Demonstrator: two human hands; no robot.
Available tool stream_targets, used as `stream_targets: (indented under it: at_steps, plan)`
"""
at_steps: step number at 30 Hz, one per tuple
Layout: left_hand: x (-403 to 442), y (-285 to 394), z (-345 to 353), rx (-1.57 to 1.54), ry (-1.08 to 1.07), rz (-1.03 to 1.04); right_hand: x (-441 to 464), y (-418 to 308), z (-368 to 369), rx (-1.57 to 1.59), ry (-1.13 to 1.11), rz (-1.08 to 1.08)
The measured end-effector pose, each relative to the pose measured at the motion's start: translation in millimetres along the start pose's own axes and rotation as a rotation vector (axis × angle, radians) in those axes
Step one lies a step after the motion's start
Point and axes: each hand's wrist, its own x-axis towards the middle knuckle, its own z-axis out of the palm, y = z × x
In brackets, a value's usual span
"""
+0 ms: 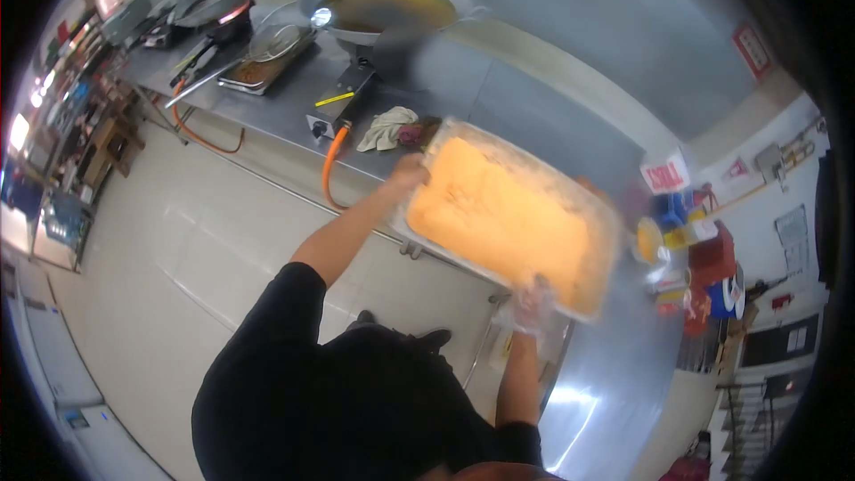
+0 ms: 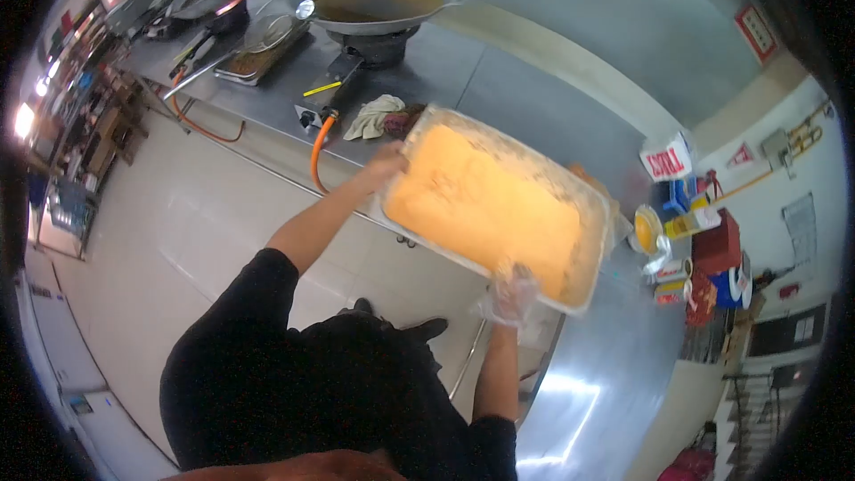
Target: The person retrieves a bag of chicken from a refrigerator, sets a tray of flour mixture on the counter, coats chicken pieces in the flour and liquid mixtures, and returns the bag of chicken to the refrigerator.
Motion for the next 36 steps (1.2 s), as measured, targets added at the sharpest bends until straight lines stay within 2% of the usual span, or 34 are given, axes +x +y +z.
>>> stream_targets:
  at_steps: [1, 3, 5, 7, 8, 9, 10, 11, 12, 14, 16, 17, 18, 19, 20, 22, 25, 26, 28, 29, 32, 34, 35, 36]
  plan:
    - [12, -6, -17, 0.050, 0.055, 0.034, 18, -29, 4, 0.108, -0.059, 0.014]
    - [47, -18, -49, 0.159, 0.089, 0.099, 56, -76, 9, 0.025, -0.158, 0.028]
    - [90, -41, -81, 0.362, 0.103, 0.165, 88, -111, 24, 0.010, 0.002, 0.018]
    - [111, -50, -102, 0.527, 0.195, 0.205, 101, -120, 47, 0.101, 0.025, -0.103]
    - [119, -46, -109, 0.553, 0.263, 0.202, 112, -130, 48, 0.091, -0.109, 0.005]
    - [122, -50, -119, 0.559, 0.337, 0.287, 125, -147, 45, 0.090, -0.239, 0.112]
    - [116, -54, -119, 0.562, 0.411, 0.371, 141, -160, 37, 0.118, -0.306, 0.153]
    - [78, -18, -116, 0.562, 0.405, 0.361, 153, -169, 33, 0.152, -0.373, 0.191]
    - [31, 28, -116, 0.565, 0.400, 0.350, 157, -171, 41, 0.154, -0.345, 0.207]
    - [-3, 38, -99, 0.659, 0.575, 0.656, 159, -172, 62, 0.168, -0.291, 0.235]
    - [-48, 42, -63, 0.570, 0.626, 0.894, 190, -179, 44, 0.275, -0.511, 0.379]
    - [-70, 36, -42, 0.348, 0.442, 0.700, 205, -178, 36, 0.332, -0.625, 0.442]
    - [-92, 30, -22, 0.134, 0.263, 0.498, 216, -172, 39, 0.305, -0.621, 0.445]
    - [-118, 29, -5, 0.195, 0.146, 0.335, 225, -170, 43, 0.283, -0.623, 0.442]
    - [-142, 31, 9, 0.121, -0.065, 0.248, 232, -170, 47, 0.262, -0.626, 0.429]
    - [-179, 65, 38, -0.303, -0.356, 0.076, 246, -173, 39, 0.243, -0.573, 0.478]
    - [-180, 98, 75, -0.672, -0.302, -0.037, 249, -164, 73, 0.259, -0.438, 0.485]
    - [-171, 104, 84, -0.693, -0.303, -0.002, 252, -160, 79, 0.272, -0.382, 0.481]
    - [-155, 115, 102, -0.728, -0.309, 0.055, 255, -143, 88, 0.431, -0.420, 0.561]
    - [-148, 121, 109, -0.719, -0.274, -0.002, 258, -137, 87, 0.513, -0.439, 0.607]
    - [-126, 139, 130, -0.685, -0.166, -0.200, 251, -128, 86, 0.557, -0.422, 0.552]
    - [-113, 143, 139, -0.654, -0.097, -0.377, 242, -108, 92, 0.284, -0.546, 0.219]
    - [-111, 136, 148, -0.748, -0.062, -0.311, 238, -95, 99, 0.152, -0.590, 0.043]
    - [-108, 124, 163, -0.838, -0.023, -0.237, 227, -84, 121, 0.192, -0.522, 0.098]
